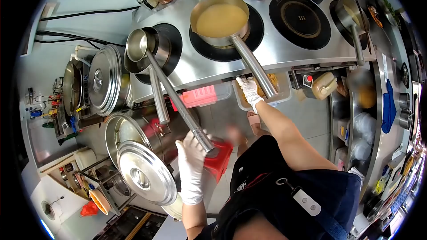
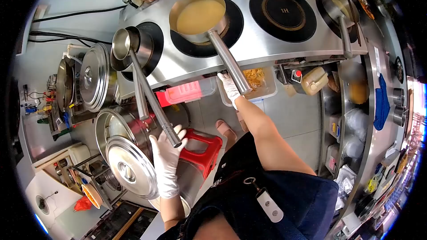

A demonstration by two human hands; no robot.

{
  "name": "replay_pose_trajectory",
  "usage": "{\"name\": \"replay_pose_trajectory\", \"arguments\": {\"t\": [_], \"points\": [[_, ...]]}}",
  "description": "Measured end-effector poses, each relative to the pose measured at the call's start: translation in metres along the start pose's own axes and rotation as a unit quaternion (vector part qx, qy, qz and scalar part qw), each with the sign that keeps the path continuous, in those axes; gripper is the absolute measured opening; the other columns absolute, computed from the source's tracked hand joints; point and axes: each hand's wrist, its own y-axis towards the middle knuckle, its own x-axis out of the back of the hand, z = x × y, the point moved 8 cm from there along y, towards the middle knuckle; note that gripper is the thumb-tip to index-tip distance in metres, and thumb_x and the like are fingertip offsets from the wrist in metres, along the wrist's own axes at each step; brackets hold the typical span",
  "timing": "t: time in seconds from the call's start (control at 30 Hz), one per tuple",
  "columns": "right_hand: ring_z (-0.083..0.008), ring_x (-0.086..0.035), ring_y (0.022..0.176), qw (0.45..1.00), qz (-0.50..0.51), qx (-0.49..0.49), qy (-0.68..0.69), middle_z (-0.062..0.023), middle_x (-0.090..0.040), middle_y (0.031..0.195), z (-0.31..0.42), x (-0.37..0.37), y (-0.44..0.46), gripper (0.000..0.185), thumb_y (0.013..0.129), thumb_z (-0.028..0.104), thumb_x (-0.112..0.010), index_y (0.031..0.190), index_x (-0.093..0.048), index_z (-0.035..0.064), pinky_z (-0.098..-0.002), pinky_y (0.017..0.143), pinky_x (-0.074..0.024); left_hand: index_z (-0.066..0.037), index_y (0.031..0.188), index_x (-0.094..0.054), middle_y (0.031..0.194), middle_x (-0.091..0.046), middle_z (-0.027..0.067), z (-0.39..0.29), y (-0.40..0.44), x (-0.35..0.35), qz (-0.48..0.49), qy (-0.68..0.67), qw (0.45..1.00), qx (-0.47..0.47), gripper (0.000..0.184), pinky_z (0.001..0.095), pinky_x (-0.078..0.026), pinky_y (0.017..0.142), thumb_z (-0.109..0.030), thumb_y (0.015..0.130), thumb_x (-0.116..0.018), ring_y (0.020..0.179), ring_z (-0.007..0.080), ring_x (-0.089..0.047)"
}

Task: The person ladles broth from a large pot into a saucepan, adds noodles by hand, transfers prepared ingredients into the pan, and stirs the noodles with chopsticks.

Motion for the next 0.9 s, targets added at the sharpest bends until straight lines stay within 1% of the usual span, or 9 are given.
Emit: {"name": "replay_pose_trajectory", "arguments": {"t": [0.1, 0.23, 0.3, 0.4, 0.53, 0.67, 0.8, 0.83, 0.9], "points": [[-0.0100, -0.052, 0.064, 1.000, 0.002, 0.013, -0.004, 0.0008, -0.059, 0.071, 0.005, -0.006, -0.010, 0.025, 0.078, 0.028, -0.073, 0.078, -0.063, 0.0049, -0.0264, 0.060, -0.0419, 0.006, 0.133, -0.032, 0.132, -0.042, 0.0283, 0.002, 0.013, -0.043, 0.086, -0.194, 0.974, 0.076, 0.091, 0.0482, -0.044, 0.093, -0.067, 0.080, -0.050, 0.114, 0.0395, -0.050], [-0.0092, -0.050, 0.065, 0.996, 0.013, -0.002, -0.091, 0.0010, -0.058, 0.072, -0.009, -0.012, -0.012, 0.023, 0.080, 0.026, -0.071, 0.081, -0.063, 0.0046, -0.0250, 0.062, -0.0409, 0.008, 0.130, -0.035, 0.129, -0.046, 0.0257, -0.023, 0.027, -0.076, 0.121, -0.269, 0.954, 0.044, 0.085, 0.0465, -0.038, 0.101, -0.059, 0.083, -0.054, 0.119, 0.0374, -0.047], [-0.0089, -0.049, 0.063, 0.997, 0.008, -0.021, -0.067, 0.0014, -0.058, 0.072, -0.012, -0.020, -0.013, 0.023, 0.080, 0.026, -0.071, 0.081, -0.063, 0.0045, -0.0245, 0.061, -0.0401, 0.007, 0.132, -0.032, 0.122, -0.051, 0.0200, -0.031, 0.029, -0.080, 0.131, -0.278, 0.951, 0.036, 0.082, 0.0448, -0.039, 0.099, -0.055, 0.084, -0.056, 0.112, 0.0319, -0.051], [-0.0088, -0.047, 0.061, 0.999, -0.001, -0.017, -0.049, 0.0016, -0.057, 0.070, -0.004, -0.023, -0.014, 0.026, 0.079, 0.027, -0.072, 0.081, -0.062, 0.0040, -0.0248, 0.059, -0.0390, 0.007, 0.136, -0.030, 0.090, -0.047, 0.0052, -0.041, 0.022, -0.083, 0.117, -0.345, 0.931, 0.030, 0.074, 0.0335, -0.039, 0.082, -0.039, 0.087, -0.061, 0.077, 0.0167, -0.045], [-0.0100, -0.051, 0.062, 0.999, 0.034, -0.027, -0.032, -0.0014, -0.059, 0.073, 0.001, -0.021, -0.019, 0.030, 0.079, 0.029, -0.073, 0.085, -0.062, 0.0023, -0.0246, 0.060, -0.0417, 0.006, 0.138, -0.026, 0.094, -0.048, 0.0057, -0.059, 0.005, -0.054, 0.122, -0.299, 0.947, -0.007, 0.072, 0.0340, -0.039, 0.084, -0.036, 0.089, -0.058, 0.080, 0.0166, -0.047], [-0.0120, -0.059, 0.066, 0.994, 0.079, -0.080, -0.012, -0.0041, -0.062, 0.074, -0.005, 0.000, -0.040, 0.031, 0.080, 0.028, -0.072, 0.090, -0.062, 0.0004, -0.0237, 0.062, -0.0474, 0.007, 0.138, -0.026, 0.093, -0.055, 0.0083, -0.074, -0.007, -0.006, 0.074, -0.299, 0.951, -0.040, 0.084, 0.0373, -0.043, 0.075, -0.049, 0.084, -0.060, 0.074, 0.0181, -0.048], [-0.0162, -0.063, 0.068, 0.988, 0.050, -0.145, 0.014, -0.0087, -0.067, 0.082, -0.001, 0.037, -0.058, 0.027, 0.085, 0.025, -0.066, 0.099, -0.062, 0.0022, -0.0275, 0.063, -0.0506, 0.007, 0.138, -0.026, 0.094, -0.054, 0.0062, -0.087, -0.012, 0.055, 0.066, -0.325, 0.940, -0.075, 0.086, 0.0322, -0.038, 0.076, -0.047, 0.082, -0.060, 0.079, 0.0153, -0.046], [-0.0177, -0.065, 0.069, 0.986, 0.047, -0.161, 0.010, -0.0099, -0.068, 0.085, -0.004, 0.047, -0.058, 0.027, 0.086, 0.025, -0.064, 0.101, -0.062, 0.0027, -0.0288, 0.064, -0.0516, 0.008, 0.138, -0.027, 0.107, -0.060, 0.0147, -0.093, -0.012, 0.057, 0.118, -0.340, 0.929, -0.083, 0.076, 0.0337, -0.042, 0.081, -0.040, 0.087, -0.057, 0.084, 0.0193, -0.052], [-0.0222, -0.066, 0.077, 0.983, 0.042, -0.180, 0.005, -0.0118, -0.068, 0.090, -0.008, 0.061, -0.056, 0.029, 0.088, 0.027, -0.061, 0.105, -0.060, 0.0035, -0.0331, 0.071, -0.0536, 0.007, 0.137, -0.029, 0.109, -0.060, 0.0153, -0.095, -0.014, 0.070, 0.100, -0.345, 0.928, -0.101, 0.075, 0.0335, -0.042, 0.081, -0.041, 0.087, -0.057, 0.084, 0.0197, -0.053]]}}
